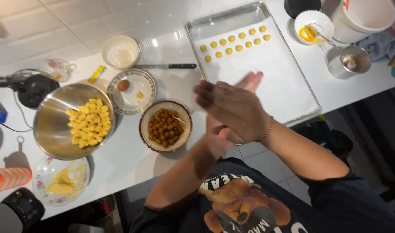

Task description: Shaping small dough balls by hand, inserting a filling, and placing them on a baking tray.

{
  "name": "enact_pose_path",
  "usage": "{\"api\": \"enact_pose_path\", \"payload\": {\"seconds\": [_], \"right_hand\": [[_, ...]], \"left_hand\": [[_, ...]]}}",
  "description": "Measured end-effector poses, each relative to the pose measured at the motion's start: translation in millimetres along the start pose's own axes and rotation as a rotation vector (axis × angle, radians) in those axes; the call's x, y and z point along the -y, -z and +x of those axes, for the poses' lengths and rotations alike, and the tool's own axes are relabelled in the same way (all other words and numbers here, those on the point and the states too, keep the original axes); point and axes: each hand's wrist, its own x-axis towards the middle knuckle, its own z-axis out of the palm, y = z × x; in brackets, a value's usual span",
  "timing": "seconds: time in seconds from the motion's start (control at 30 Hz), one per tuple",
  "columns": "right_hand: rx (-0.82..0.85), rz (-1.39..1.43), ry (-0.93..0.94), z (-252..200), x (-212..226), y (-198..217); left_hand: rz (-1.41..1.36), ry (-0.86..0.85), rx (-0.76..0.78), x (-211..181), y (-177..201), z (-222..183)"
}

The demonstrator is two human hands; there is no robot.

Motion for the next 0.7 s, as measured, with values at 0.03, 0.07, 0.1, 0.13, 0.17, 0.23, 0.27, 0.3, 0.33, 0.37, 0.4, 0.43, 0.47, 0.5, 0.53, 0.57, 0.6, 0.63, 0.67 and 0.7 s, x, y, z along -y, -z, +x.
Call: {"api": "enact_pose_path", "payload": {"seconds": [0.03,0.07,0.1,0.13,0.17,0.23,0.27,0.3,0.33,0.37,0.4,0.43,0.47,0.5,0.53,0.57,0.6,0.63,0.67,0.7], "right_hand": [[0.011,0.010,-0.012,-10,7,3],[-0.021,0.230,-0.090,-13,6,2],[-0.048,0.451,-0.168,-14,5,1],[-0.042,0.467,-0.164,-20,-2,9],[-0.065,0.512,-0.244,-27,-10,15],[-0.079,0.562,-0.315,-32,-21,16],[0.020,0.362,-0.197,-31,-24,11],[0.116,0.163,-0.077,-30,-26,6],[0.123,0.169,-0.069,-29,-20,1],[0.118,0.223,-0.031,-28,-13,-4],[0.107,0.281,0.010,-25,-6,-11],[0.109,0.291,0.020,-31,-4,-6],[0.126,0.234,0.039,-37,-1,-2],[0.142,0.176,0.058,-43,2,3],[0.140,0.169,0.071,-32,-2,12],[0.115,0.081,0.071,-21,-5,21],[0.099,0.000,0.059,-16,-2,30],[0.106,0.000,0.059,-13,16,24],[0.119,0.149,0.079,-9,35,16],[0.132,0.299,0.099,-4,54,9]], "left_hand": [[-0.012,0.003,-0.014,6,1,2],[-0.058,-0.020,-0.010,3,3,13],[-0.104,-0.042,-0.004,-2,4,23],[-0.106,-0.056,-0.014,-2,6,26],[-0.162,-0.073,-0.022,-2,9,28],[-0.221,-0.105,-0.026,2,16,33],[-0.142,-0.117,0.031,6,20,35],[-0.063,-0.128,0.088,11,24,37],[-0.068,-0.139,0.087,12,28,39],[-0.024,-0.154,0.131,12,31,40],[0.027,-0.171,0.173,9,36,40],[0.029,-0.184,0.169,6,38,39],[0.110,-0.192,0.235,1,40,37],[0.191,-0.199,0.302,-3,42,34],[0.196,-0.207,0.313,4,23,19],[0.262,-0.227,0.282,12,4,4],[0.316,-0.240,0.240,26,-12,-18],[0.309,-0.242,0.239,19,1,-8],[0.219,-0.284,0.298,10,14,1],[0.127,-0.326,0.356,1,27,10]]}}
